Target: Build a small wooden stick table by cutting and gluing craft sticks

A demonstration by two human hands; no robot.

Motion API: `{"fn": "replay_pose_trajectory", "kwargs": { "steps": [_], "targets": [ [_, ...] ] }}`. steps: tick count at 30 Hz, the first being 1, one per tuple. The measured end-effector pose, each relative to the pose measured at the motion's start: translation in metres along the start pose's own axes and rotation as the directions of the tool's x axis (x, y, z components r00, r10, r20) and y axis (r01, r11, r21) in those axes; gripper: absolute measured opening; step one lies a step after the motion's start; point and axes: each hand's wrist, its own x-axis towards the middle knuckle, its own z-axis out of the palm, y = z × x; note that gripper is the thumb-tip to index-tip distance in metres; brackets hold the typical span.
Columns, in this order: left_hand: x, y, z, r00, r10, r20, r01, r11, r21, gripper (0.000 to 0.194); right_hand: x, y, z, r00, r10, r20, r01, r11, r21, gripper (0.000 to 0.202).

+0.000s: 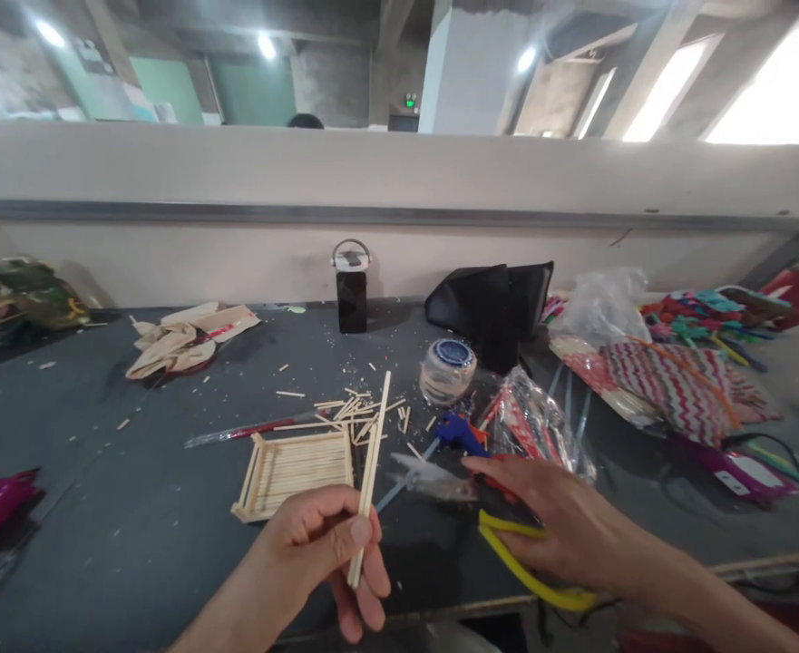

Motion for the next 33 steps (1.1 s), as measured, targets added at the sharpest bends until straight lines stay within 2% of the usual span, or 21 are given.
{"fn": "replay_pose_trajectory", "kwargs": {
  "steps": [2, 4, 6, 9, 13, 17, 22, 28, 33],
  "targets": [
    [-0.005, 0.002, -0.002, 1.000, -0.018, 0.008, 0.018, 1.000, 0.009, 0.030, -0.002, -0.001, -0.006, 0.994, 0.113, 0.006, -0.111, 0.970, 0.214, 0.050],
    [-0.008, 0.003, -0.003, 0.999, -0.043, 0.015, 0.042, 0.998, 0.038, 0.032, -0.005, -0.006, -0.008, 0.988, 0.150, 0.049, -0.155, 0.876, 0.457, 0.042],
    [-0.009, 0.004, -0.003, 0.997, -0.072, 0.026, 0.069, 0.994, 0.087, 0.034, -0.008, -0.015, -0.006, 0.991, 0.100, 0.086, -0.132, 0.756, 0.641, 0.037],
    [-0.009, 0.007, -0.001, 0.991, -0.130, 0.035, 0.123, 0.979, 0.161, 0.037, -0.009, -0.028, -0.001, 0.992, 0.007, 0.128, -0.101, 0.650, 0.753, 0.035],
    [-0.009, 0.011, 0.002, 0.975, -0.222, 0.013, 0.213, 0.948, 0.235, 0.041, -0.007, -0.036, 0.010, 0.990, -0.037, 0.134, -0.088, 0.587, 0.805, 0.030],
    [-0.009, 0.014, 0.005, 0.957, -0.289, -0.011, 0.276, 0.900, 0.339, 0.042, -0.007, -0.037, 0.017, 0.993, -0.028, 0.112, -0.073, 0.594, 0.801, 0.023],
    [-0.009, 0.017, 0.010, 0.936, -0.351, -0.033, 0.333, 0.850, 0.407, 0.035, -0.009, -0.046, 0.015, 0.987, -0.018, 0.161, -0.114, 0.624, 0.773, 0.036],
    [-0.009, 0.014, 0.009, 0.930, -0.368, -0.022, 0.341, 0.834, 0.434, 0.032, -0.009, -0.051, 0.012, 0.980, 0.004, 0.198, -0.160, 0.609, 0.777, 0.036],
    [-0.008, 0.013, 0.008, 0.933, -0.360, 0.002, 0.325, 0.844, 0.427, 0.038, -0.010, -0.052, 0.011, 0.976, 0.046, 0.211, -0.189, 0.654, 0.732, 0.039]
  ]
}}
